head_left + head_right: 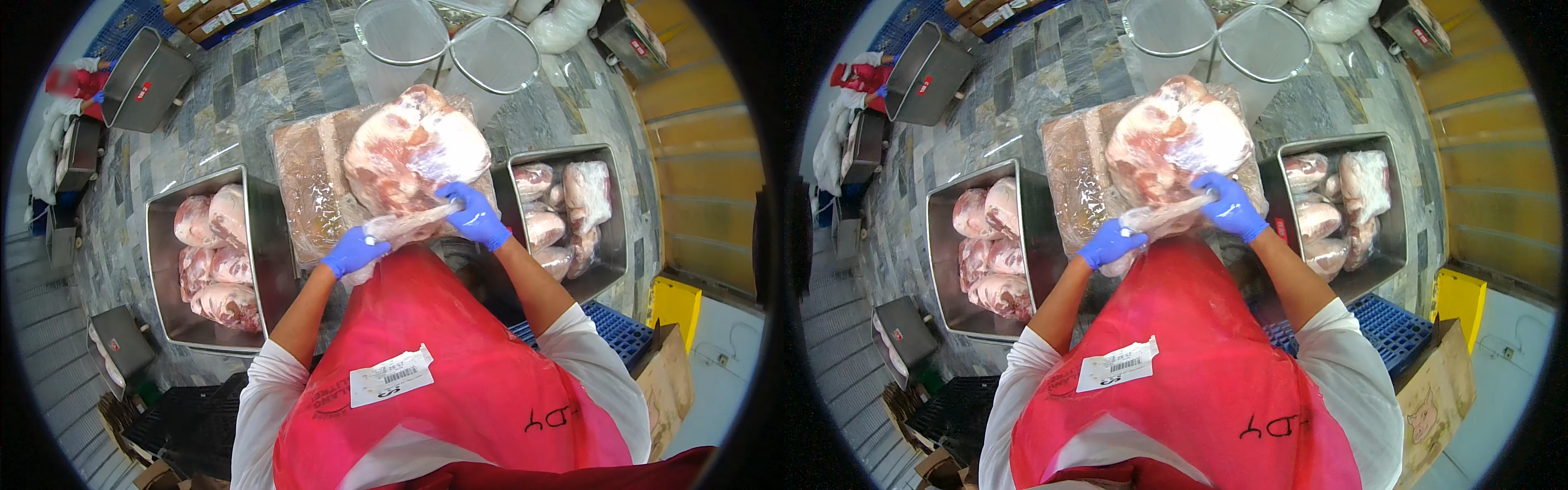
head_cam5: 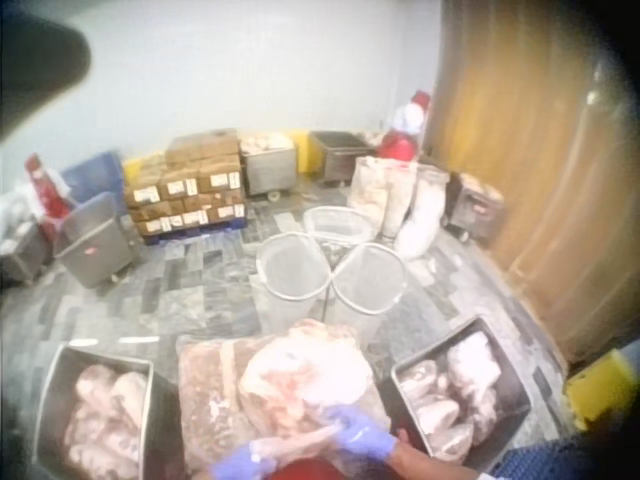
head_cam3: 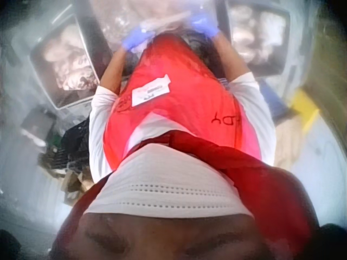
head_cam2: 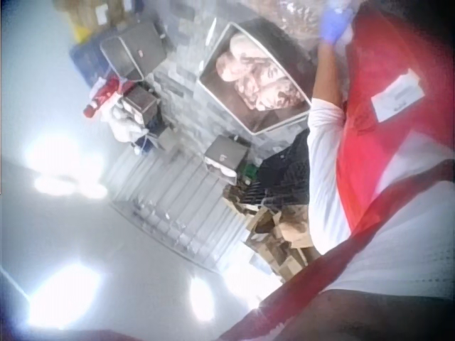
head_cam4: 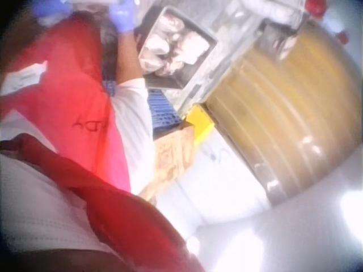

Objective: The person unwraps a large piece of meat from plastic wrap on a cutting board. They then use a knife to cut the meat into smaller pieces and place them into a metal tray.

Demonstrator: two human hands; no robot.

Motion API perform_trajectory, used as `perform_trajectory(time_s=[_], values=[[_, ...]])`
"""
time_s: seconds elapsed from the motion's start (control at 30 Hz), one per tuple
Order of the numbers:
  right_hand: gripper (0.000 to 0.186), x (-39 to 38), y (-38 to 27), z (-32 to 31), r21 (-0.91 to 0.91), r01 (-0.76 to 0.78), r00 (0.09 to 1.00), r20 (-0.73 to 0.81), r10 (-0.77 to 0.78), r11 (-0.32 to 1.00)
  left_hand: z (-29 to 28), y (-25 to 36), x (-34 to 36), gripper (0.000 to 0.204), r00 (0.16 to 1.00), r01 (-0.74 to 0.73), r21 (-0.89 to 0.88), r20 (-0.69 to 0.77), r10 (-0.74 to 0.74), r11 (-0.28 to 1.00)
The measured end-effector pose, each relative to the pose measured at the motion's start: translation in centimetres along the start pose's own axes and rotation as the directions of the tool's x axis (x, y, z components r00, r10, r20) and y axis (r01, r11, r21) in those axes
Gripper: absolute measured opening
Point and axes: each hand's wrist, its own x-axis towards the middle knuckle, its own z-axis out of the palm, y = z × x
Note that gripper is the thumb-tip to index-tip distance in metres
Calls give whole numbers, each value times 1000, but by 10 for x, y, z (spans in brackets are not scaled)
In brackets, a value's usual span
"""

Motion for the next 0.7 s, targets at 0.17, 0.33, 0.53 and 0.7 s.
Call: perform_trajectory(time_s=[0.17,0.33,0.53,0.7], values=[[19,-9,-19,20,-298,56,968,251,22,953,-12,-17,-21,53,951,-121,-219,-305,50,968],[23,-17,-30,39,-366,50,899,422,117,929,-21,-18,-1,64,894,-190,-355,-447,12,915],[34,-27,-31,56,-255,311,813,571,-117,915,-28,-16,40,44,934,77,-919,-69,-350,386],[39,-4,-74,32,-399,227,873,488,-4,888,-38,-32,43,35,914,-122,-846,-300,-273,519]])
